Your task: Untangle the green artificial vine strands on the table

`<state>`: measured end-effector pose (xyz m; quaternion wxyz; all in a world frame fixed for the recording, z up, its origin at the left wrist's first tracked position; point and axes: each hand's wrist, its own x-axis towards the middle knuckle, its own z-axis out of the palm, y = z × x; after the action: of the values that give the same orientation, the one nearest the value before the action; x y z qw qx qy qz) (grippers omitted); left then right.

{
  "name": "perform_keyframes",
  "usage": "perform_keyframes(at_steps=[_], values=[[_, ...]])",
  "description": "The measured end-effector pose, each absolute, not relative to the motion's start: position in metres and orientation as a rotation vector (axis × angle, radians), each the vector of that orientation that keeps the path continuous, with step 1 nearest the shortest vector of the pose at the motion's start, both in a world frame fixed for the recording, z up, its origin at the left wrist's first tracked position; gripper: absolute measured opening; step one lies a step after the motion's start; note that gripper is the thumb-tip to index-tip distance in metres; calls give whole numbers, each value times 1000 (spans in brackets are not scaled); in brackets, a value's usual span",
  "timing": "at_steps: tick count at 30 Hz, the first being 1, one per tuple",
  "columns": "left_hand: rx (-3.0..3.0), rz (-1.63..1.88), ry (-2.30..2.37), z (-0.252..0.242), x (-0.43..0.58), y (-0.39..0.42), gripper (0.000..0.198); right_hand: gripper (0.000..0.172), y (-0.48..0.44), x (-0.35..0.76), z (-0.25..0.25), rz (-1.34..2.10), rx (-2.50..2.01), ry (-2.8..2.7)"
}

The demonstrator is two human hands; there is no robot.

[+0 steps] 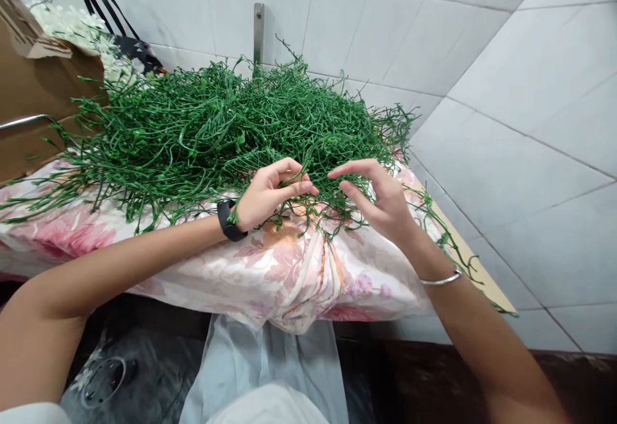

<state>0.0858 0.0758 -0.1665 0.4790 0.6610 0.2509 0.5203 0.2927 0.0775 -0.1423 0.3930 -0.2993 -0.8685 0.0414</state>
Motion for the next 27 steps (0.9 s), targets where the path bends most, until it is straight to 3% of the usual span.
perform_keyframes(at_steps=[9,14,27], values=[[1695,1296,559,-165,87,70,25,33,62,261,-156,-106,-625,-2181],[1601,1197,619,-168,92,68,24,26,65,259,-165,-199,-602,-2147],[1488,1265,637,-165,89,70,23,35,64,264,-162,-318,-587,-2158]])
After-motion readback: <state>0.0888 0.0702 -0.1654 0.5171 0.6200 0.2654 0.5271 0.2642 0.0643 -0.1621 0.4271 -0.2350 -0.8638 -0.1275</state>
